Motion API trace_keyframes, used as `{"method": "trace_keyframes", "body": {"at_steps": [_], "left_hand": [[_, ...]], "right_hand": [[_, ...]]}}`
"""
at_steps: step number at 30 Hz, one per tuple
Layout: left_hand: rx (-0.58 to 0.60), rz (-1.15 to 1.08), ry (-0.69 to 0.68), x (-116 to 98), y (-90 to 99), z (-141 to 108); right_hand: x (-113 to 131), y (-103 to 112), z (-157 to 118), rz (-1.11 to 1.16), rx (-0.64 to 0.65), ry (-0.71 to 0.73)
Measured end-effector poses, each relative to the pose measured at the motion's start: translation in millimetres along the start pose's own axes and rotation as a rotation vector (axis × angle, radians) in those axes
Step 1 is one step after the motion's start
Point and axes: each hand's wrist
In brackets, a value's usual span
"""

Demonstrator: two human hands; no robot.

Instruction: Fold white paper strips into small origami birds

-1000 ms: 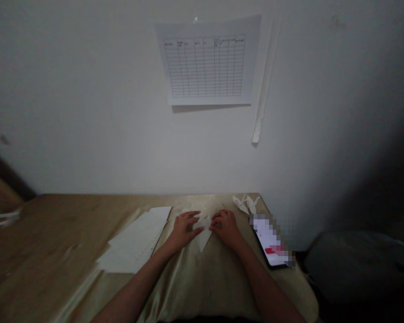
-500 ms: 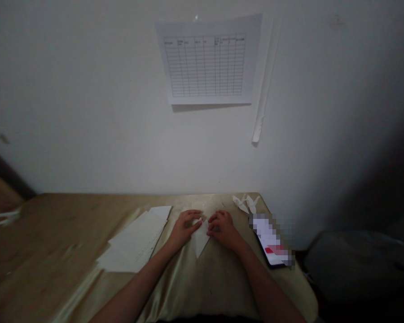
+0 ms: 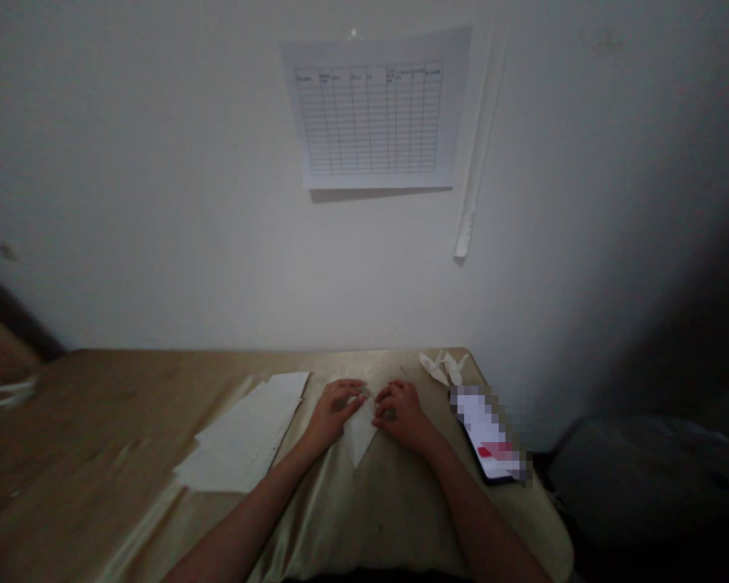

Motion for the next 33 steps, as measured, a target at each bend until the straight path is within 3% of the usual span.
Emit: {"method": "trace_keyframes", "body": {"at_steps": [33], "left_hand": [[0.015, 0.011, 0.041, -4.3, 3.1, 0.8]], "right_hand": [[4.5, -6.6, 5.4, -0.052, -0.103, 0.036]]}}
Point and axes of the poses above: each hand's wrist, its own z-axis towards the middle knuckle, its own y-axis out of the back of the hand, x = y × z, and after that the axes turned 15 degrees about x, right-handed
